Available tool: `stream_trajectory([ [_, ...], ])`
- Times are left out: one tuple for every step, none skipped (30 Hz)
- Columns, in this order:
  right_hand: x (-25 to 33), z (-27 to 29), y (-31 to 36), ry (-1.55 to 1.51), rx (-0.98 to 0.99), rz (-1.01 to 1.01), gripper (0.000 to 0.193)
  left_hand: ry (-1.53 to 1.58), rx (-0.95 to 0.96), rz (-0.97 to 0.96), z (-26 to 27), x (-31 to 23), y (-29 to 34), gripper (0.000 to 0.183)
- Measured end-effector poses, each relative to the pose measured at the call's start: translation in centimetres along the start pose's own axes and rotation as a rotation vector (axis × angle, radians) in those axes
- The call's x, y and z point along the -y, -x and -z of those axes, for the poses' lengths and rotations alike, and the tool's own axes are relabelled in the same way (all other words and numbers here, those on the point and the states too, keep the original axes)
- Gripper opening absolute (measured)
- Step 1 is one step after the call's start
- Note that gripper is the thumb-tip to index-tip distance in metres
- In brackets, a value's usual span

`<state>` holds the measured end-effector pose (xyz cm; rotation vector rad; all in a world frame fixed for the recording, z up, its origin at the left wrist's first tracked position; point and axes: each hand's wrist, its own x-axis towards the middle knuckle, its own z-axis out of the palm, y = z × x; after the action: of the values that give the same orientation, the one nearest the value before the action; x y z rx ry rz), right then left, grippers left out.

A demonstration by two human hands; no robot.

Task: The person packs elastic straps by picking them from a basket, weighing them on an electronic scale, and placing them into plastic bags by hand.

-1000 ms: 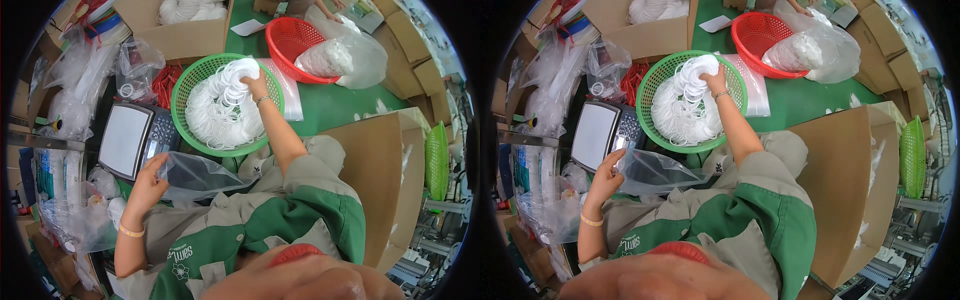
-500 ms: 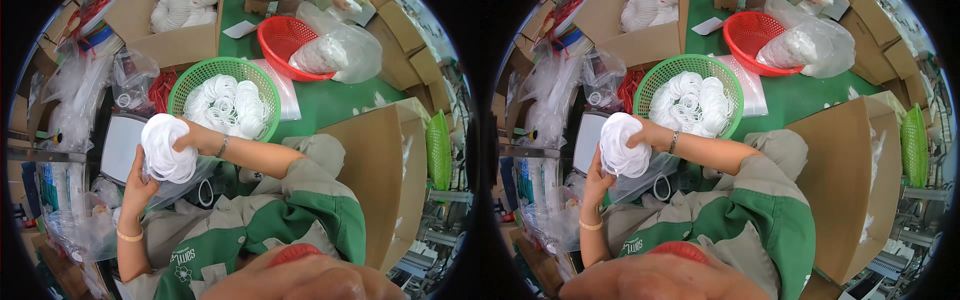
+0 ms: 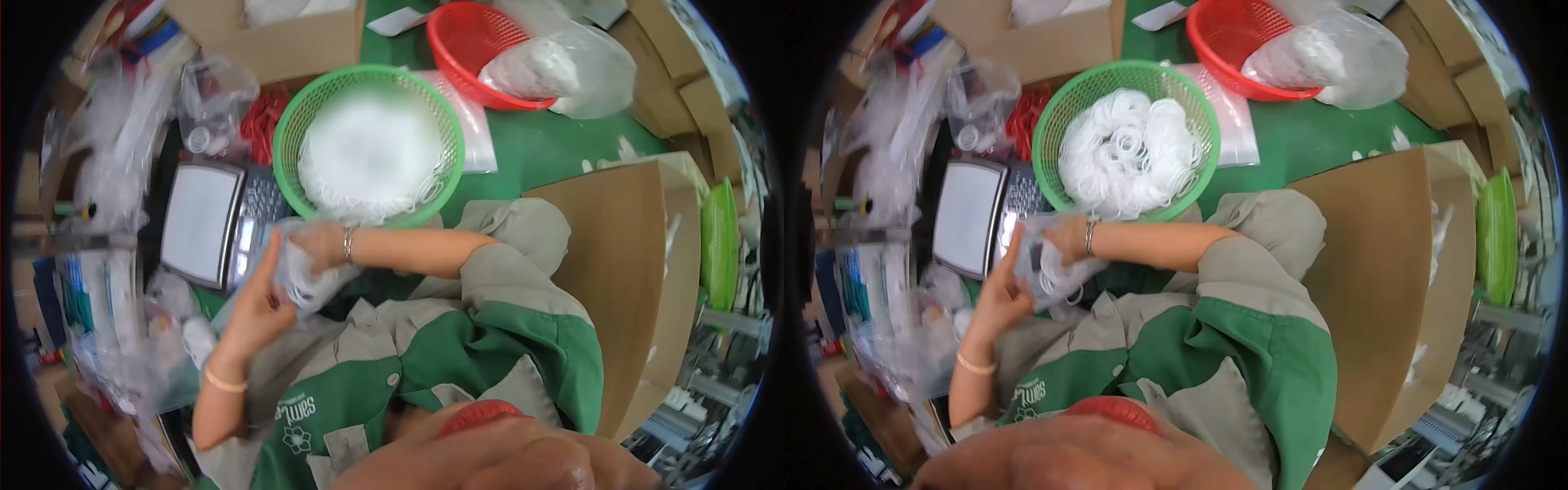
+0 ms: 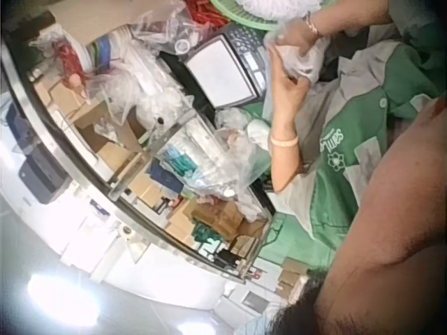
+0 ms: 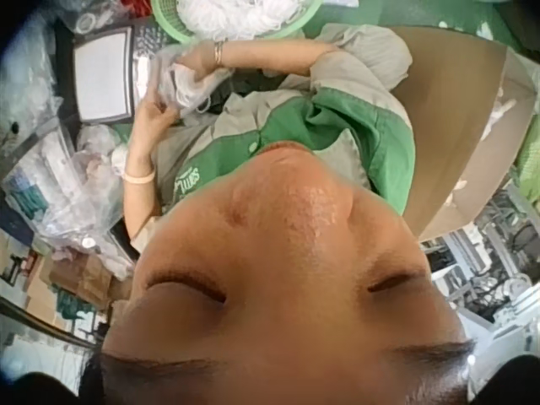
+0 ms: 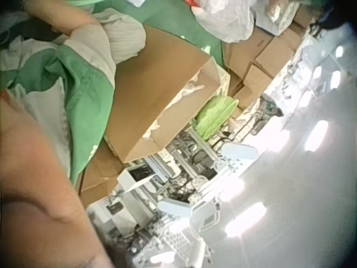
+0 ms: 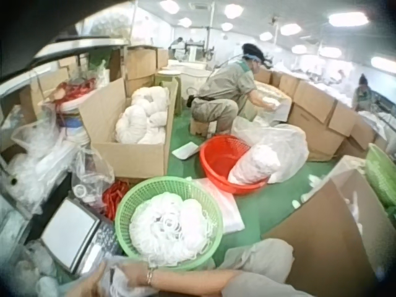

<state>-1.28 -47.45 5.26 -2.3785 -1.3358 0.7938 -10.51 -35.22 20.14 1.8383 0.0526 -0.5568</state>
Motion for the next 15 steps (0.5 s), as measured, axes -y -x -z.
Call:
stream_trajectory([
  [-0.4, 0.8, 0.0, -0.026, 0.018, -0.048, 0.077, 0.075, -0.038, 0.011, 0.6, 0.2, -0.4, 0.082],
  [-1.7, 0.5, -0.4, -0.112, -0.012, -0.046, 0.076, 0.04, -0.072, 0.003, 1.3, -0.2, -0.9, 0.08],
  [-2.5, 0.4, -0.5, -0.142, -0.161, 0.012, 0.071, -0.039, -0.159, -0.079, 2.1, -0.1, -1.2, 0.076],
  [-2.9, 2.0, 0.3, -0.297, -0.323, 0.186, 0.061, 0.203, -0.222, -0.125, 2.5, 0.1, -1.6, 0.073],
  [-2.0, 4.1, 0.7, -0.371, -0.346, 0.3, 0.048, 0.243, -0.298, -0.213, 3.2, 0.1, -0.8, 0.069],
  [-2.2, 5.0, 0.9, -0.495, -0.378, 0.323, 0.038, 0.251, -0.331, -0.261, 4.0, 0.0, -0.9, 0.067],
  [-0.9, 7.1, 2.2, -0.542, -0.499, 0.359, 0.024, 0.319, -0.327, -0.327, 5.2, 0.9, -0.9, 0.064],
  [-1.1, 8.3, 2.8, -0.615, -0.477, 0.339, 0.022, 0.262, -0.334, -0.3, 5.6, 0.3, -1.2, 0.069],
  [-1.0, 8.9, 2.9, -0.693, -0.448, 0.328, 0.02, 0.436, -0.333, -0.343, 6.1, 0.5, -0.4, 0.067],
  [-0.8, 9.7, 3.5, -0.839, -0.387, 0.338, 0.016, 0.613, -0.324, -0.391, 6.6, 0.8, 0.1, 0.066],
  [-0.9, 10.4, 4.1, -0.979, -0.332, 0.342, 0.013, 0.568, -0.424, -0.361, 7.0, 1.9, 0.3, 0.071],
  [-1.5, 11.4, 4.6, -0.987, -0.323, 0.344, 0.013, 0.568, -0.432, -0.352, 7.2, 1.8, 0.5, 0.071],
  [-2.0, 12.3, 5.1, -0.997, -0.183, 0.408, 0.012, 0.614, -0.422, -0.401, 7.5, 1.3, 0.7, 0.071],
  [-2.4, 12.1, 4.7, -1.01, -0.033, 0.47, 0.012, 0.662, -0.419, -0.442, 7.7, 1.7, 0.9, 0.071],
  [-2.1, 11.2, 4.3, -0.953, 0.053, 0.392, 0.016, 0.662, -0.434, -0.427, 7.7, 2.0, 1.0, 0.071],
])
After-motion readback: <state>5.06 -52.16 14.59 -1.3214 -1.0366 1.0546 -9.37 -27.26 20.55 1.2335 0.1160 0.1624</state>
